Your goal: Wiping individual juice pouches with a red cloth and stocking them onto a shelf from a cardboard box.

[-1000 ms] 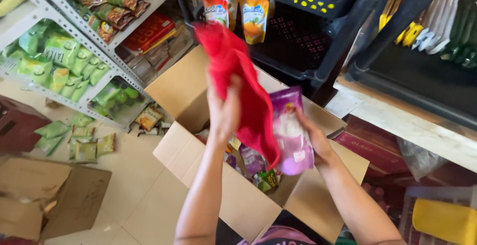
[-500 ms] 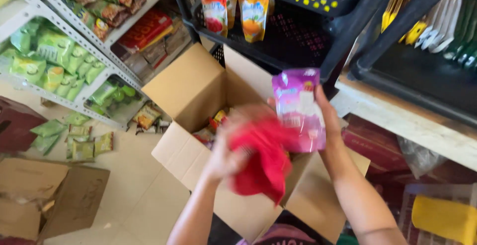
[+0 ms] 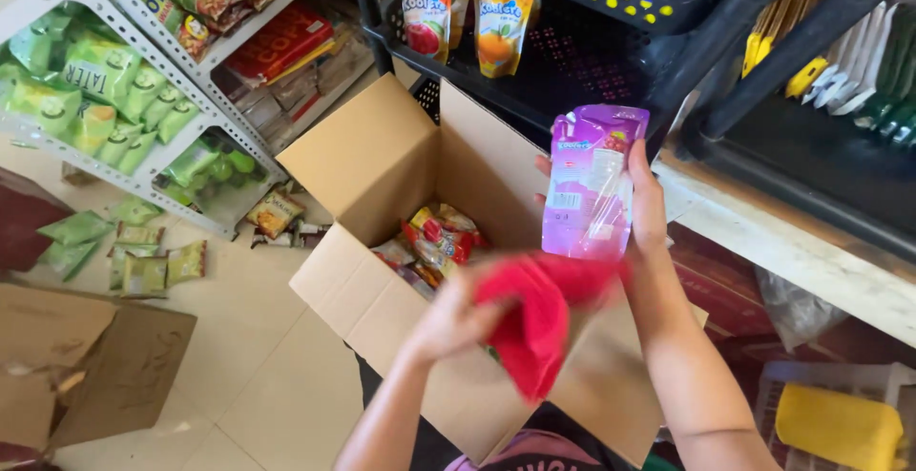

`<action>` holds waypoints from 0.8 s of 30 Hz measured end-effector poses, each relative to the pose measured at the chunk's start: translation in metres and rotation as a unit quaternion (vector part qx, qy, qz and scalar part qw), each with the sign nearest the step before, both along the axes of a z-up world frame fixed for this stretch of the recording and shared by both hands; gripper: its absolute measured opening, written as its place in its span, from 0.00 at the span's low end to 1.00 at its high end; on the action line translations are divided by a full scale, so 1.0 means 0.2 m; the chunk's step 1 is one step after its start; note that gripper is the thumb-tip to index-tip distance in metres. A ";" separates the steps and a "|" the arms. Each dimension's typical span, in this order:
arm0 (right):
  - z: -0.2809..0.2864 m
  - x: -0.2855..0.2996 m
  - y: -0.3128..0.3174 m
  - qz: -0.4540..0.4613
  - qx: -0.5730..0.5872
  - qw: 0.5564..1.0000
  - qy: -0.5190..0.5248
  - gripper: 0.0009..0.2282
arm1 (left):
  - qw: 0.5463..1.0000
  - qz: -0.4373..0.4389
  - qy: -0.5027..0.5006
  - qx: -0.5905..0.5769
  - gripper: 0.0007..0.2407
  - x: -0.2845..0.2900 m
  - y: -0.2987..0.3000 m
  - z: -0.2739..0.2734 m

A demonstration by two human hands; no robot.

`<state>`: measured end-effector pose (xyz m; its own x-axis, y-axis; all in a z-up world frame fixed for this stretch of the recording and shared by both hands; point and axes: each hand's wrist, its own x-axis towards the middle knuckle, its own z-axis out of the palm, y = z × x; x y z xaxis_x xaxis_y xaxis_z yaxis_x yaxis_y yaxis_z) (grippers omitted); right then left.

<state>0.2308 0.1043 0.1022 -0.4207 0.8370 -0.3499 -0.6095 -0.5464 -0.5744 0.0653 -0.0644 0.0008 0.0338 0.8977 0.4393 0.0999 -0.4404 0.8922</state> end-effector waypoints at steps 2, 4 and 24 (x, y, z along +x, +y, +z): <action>-0.08 0.01 0.01 -0.004 0.023 0.998 -0.057 0.27 | 0.993 0.111 -0.041 0.013 0.12 0.00 0.06 0.17; -0.25 -0.01 0.00 -0.005 0.047 0.992 -0.115 0.26 | 0.971 0.224 -0.082 0.027 0.09 0.04 0.09 0.33; 0.01 -0.18 -0.36 0.044 0.373 0.926 -0.044 0.43 | 0.915 0.317 -0.234 -0.091 0.11 0.13 0.23 0.09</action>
<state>0.1947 0.0327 0.1033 -0.4969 0.8226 0.2764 -0.5148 -0.0230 -0.8570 0.0905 -0.0187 0.0195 -0.6719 0.7318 0.1140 -0.1282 -0.2665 0.9553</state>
